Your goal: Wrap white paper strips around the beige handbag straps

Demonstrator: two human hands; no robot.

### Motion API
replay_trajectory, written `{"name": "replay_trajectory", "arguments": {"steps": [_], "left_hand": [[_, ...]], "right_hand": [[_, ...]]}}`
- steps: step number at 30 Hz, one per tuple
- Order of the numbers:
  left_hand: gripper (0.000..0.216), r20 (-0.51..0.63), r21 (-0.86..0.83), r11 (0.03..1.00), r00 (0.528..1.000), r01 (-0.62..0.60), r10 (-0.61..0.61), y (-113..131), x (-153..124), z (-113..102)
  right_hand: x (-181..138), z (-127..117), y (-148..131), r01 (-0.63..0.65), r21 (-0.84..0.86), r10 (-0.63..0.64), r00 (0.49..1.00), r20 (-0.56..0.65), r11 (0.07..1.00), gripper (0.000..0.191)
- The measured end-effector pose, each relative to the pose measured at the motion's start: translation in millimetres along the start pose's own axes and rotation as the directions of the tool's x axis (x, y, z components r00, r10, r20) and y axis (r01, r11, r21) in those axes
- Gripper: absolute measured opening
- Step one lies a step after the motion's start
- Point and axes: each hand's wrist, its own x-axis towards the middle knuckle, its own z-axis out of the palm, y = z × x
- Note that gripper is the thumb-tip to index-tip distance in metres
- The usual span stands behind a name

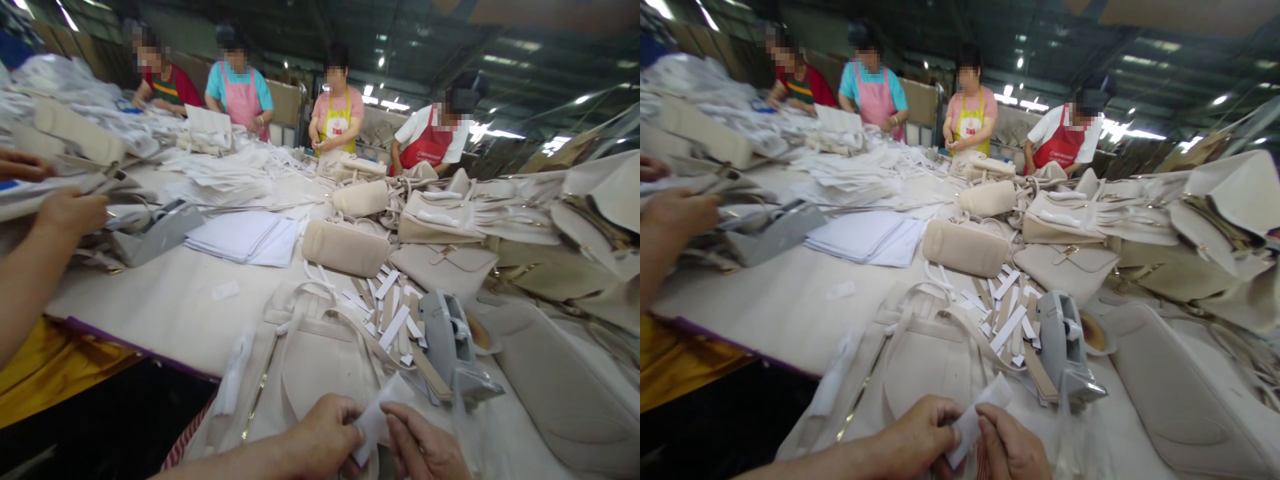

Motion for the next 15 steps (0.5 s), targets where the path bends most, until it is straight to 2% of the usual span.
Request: {"name": "replay_trajectory", "arguments": {"steps": [5,10,15], "left_hand": [[0.03,-0.004,0.008,1.0,1.0,-0.009,0.009,2,-2,-3],[0.038,0.015,0.073,0.996,0.998,-0.058,0.058,-6,1,-5],[0.028,0.043,0.221,0.964,0.989,-0.146,0.14,-14,1,-8]], "right_hand": [[5,15,1,0.002,-0.077,0.007,0.993,0.122,0.997,0.035],[5,22,6,0.006,-0.216,0.044,0.974,0.224,0.976,0.037],[8,20,8,-0.169,-0.374,0.285,0.916,0.283,0.912,0.046]]}}
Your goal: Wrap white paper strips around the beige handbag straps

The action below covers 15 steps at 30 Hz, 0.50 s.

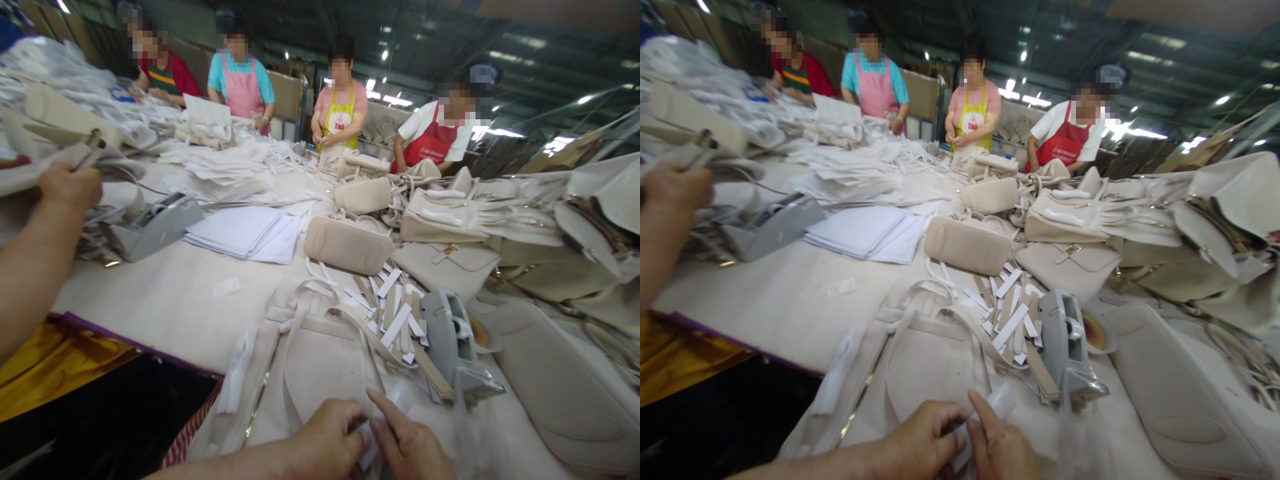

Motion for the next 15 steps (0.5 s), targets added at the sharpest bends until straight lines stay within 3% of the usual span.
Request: {"name": "replay_trajectory", "arguments": {"steps": [3,8,10,12,14,15], "left_hand": [[0.024,0.007,0.038,0.999,1.0,-0.013,0.012,1,-4,-2],[0.024,0.017,-0.114,0.994,1.0,-0.005,0.007,2,-6,-2],[0.024,0.001,-0.181,0.983,0.999,0.035,-0.035,1,-3,-1],[0.023,-0.006,-0.213,0.975,0.997,0.069,-0.071,-1,0,1],[0.025,-0.015,-0.232,0.969,0.996,0.084,-0.09,-2,3,3],[0.029,-0.017,-0.237,0.967,0.995,0.089,-0.095,-2,3,3]], "right_hand": [[0,-5,3,-0.092,0.016,0.092,0.996,0.002,0.996,0.059],[-5,6,17,-0.096,0.318,0.094,0.995,0.022,0.943,0.071],[-10,17,25,-0.052,0.395,0.094,0.992,-0.088,0.917,0.077],[-17,24,33,0.011,0.364,0.098,0.955,-0.279,0.931,0.078],[-24,19,38,0.079,0.206,0.033,0.872,-0.488,0.975,0.069],[-26,12,38,0.134,0.077,-0.067,0.82,-0.568,0.988,0.063]]}}
